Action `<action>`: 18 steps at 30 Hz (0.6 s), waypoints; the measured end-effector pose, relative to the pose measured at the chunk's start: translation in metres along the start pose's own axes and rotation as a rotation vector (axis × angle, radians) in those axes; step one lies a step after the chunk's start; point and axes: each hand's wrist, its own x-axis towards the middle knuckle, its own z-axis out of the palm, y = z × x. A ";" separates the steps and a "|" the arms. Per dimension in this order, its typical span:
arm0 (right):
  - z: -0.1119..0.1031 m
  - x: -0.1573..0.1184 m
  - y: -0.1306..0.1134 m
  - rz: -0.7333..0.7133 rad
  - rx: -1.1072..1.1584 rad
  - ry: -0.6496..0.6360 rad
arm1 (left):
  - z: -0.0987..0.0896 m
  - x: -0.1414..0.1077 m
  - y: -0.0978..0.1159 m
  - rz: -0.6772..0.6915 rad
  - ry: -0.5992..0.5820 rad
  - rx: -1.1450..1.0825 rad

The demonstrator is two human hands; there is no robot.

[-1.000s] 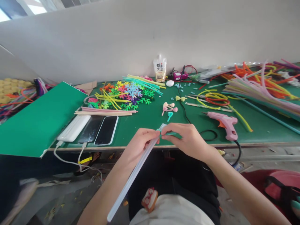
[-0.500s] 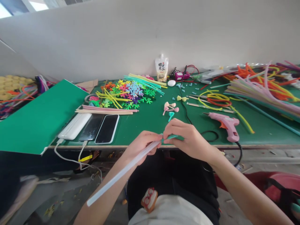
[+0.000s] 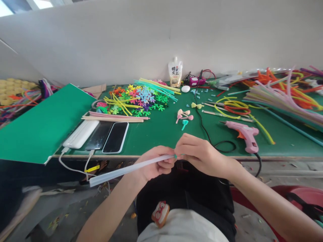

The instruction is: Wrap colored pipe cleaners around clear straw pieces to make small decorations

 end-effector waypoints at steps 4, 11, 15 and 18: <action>0.004 -0.004 0.004 -0.005 -0.107 -0.023 | -0.005 0.004 -0.005 0.054 0.039 0.025; 0.019 -0.002 0.001 0.501 0.160 0.378 | -0.005 0.001 -0.003 0.518 0.250 0.428; 0.031 0.006 -0.002 0.656 0.363 0.524 | -0.003 0.000 -0.005 0.610 0.394 0.624; 0.037 0.009 -0.002 0.679 0.387 0.592 | 0.000 -0.001 -0.007 0.678 0.442 0.756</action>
